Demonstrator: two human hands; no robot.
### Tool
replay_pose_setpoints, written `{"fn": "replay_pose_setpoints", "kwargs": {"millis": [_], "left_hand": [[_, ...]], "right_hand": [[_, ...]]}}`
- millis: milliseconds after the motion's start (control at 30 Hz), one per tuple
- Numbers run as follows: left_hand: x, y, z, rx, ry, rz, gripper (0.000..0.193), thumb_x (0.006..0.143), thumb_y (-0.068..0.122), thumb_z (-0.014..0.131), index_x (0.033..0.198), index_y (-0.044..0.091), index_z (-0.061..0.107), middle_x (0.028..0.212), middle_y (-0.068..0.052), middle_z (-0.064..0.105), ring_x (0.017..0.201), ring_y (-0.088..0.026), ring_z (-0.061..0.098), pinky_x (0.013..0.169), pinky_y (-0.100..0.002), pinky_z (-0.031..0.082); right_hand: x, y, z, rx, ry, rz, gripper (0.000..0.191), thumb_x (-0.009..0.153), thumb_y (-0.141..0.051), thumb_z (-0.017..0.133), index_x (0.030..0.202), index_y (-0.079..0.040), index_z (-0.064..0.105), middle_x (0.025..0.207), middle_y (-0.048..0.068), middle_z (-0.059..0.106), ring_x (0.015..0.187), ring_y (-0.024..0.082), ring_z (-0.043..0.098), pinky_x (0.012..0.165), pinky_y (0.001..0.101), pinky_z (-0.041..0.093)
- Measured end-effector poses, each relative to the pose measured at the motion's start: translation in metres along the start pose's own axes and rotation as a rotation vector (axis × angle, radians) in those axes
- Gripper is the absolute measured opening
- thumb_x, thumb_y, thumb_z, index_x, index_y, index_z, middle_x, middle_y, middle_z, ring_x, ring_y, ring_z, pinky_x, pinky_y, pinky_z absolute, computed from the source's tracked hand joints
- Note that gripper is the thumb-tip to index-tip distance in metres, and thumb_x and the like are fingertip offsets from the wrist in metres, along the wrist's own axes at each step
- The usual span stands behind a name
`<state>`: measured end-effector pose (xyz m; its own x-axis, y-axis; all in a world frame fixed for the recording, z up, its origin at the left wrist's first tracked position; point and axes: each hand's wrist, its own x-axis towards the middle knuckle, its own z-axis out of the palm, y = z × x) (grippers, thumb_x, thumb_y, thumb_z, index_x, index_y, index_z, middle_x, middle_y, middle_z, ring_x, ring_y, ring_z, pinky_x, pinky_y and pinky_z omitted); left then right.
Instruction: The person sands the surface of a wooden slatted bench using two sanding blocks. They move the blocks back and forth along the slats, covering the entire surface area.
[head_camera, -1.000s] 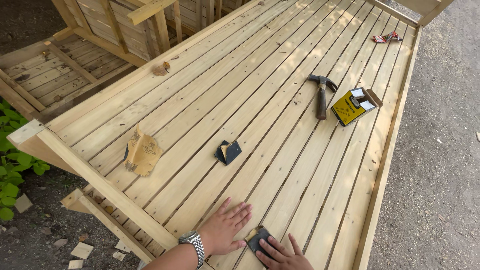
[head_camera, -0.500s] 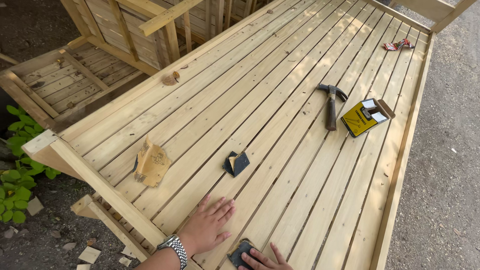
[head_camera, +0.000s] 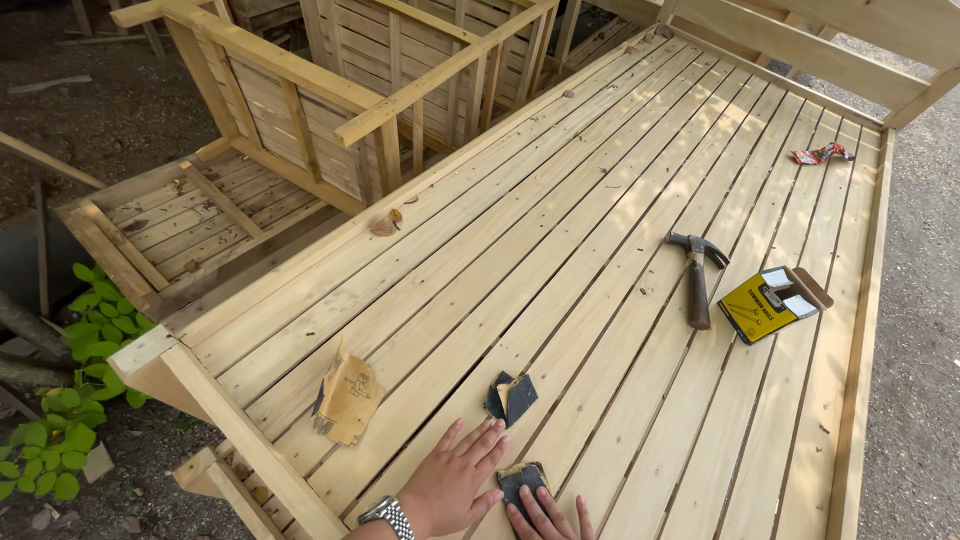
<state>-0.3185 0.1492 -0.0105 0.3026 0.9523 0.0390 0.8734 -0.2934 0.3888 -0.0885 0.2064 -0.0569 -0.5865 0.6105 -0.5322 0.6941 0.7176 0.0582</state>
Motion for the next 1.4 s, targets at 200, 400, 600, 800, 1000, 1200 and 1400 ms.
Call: {"fn": "replay_pose_setpoints", "kwargs": {"millis": [200,400,600,800,1000,1200,1400], "left_hand": [[0.07,-0.044,0.023,0.069,0.139,0.209,0.061,0.107,0.043,0.043,0.154,0.004,0.039,0.162,-0.016,0.034,0.145,-0.029,0.035,0.115,-0.059,0.018],[0.092,-0.078,0.015,0.495,0.644,0.247,0.037,0.117,0.033,0.043,0.148,0.021,0.058,0.153,-0.001,0.061,0.129,-0.019,0.066,0.108,-0.068,0.041],[0.087,-0.124,-0.003,0.331,0.42,0.266,0.042,0.112,0.029,0.042,0.144,0.008,0.059,0.151,-0.015,0.059,0.133,-0.032,0.06,0.11,-0.071,0.033],[0.069,-0.135,0.033,0.372,0.47,0.364,0.044,0.106,0.029,0.043,0.143,0.013,0.061,0.146,-0.02,0.056,0.135,-0.033,0.057,0.114,-0.064,0.031],[0.081,-0.15,0.029,0.269,0.255,0.353,0.056,0.107,0.042,0.042,0.15,0.007,0.047,0.158,-0.016,0.044,0.146,-0.028,0.041,0.12,-0.061,0.021],[0.096,-0.143,0.028,-0.028,-0.183,0.189,0.088,0.102,0.065,0.037,0.157,-0.004,0.03,0.166,-0.022,0.023,0.154,-0.035,0.017,0.122,-0.055,0.008],[0.051,-0.164,0.069,0.422,0.411,0.393,0.077,0.101,0.064,0.038,0.155,0.009,0.034,0.165,-0.011,0.03,0.154,-0.023,0.024,0.123,-0.056,0.011]], "right_hand": [[0.084,0.071,-0.061,0.012,0.113,0.446,0.066,0.097,-0.054,0.05,0.158,-0.045,0.027,0.169,-0.011,0.019,0.154,0.013,0.026,0.12,0.0636,0.021],[0.142,0.042,-0.123,0.109,0.034,0.605,0.065,0.099,-0.054,0.047,0.159,-0.044,0.024,0.169,-0.011,0.017,0.155,0.014,0.023,0.121,0.0636,0.018],[0.152,0.035,-0.117,0.154,0.041,0.622,0.063,0.1,-0.053,0.043,0.159,-0.043,0.022,0.169,-0.011,0.015,0.155,0.014,0.021,0.121,0.0637,0.014],[0.14,0.03,-0.066,0.234,0.252,0.609,0.063,0.099,-0.05,0.042,0.158,-0.042,0.021,0.167,-0.011,0.013,0.154,0.015,0.019,0.12,0.0645,0.01],[0.126,-0.031,-0.064,0.293,-0.045,0.641,0.061,0.101,-0.048,0.042,0.158,-0.042,0.022,0.168,-0.011,0.014,0.155,0.014,0.018,0.123,0.0607,0.008],[0.113,0.007,-0.1,0.365,0.046,0.623,0.06,0.102,-0.045,0.042,0.159,-0.041,0.023,0.169,-0.01,0.015,0.156,0.013,0.016,0.127,0.057,0.006],[0.118,0.026,-0.11,0.409,0.157,0.585,0.057,0.104,-0.039,0.04,0.159,-0.035,0.025,0.17,-0.008,0.014,0.156,0.016,0.014,0.125,0.056,0.004]]}}
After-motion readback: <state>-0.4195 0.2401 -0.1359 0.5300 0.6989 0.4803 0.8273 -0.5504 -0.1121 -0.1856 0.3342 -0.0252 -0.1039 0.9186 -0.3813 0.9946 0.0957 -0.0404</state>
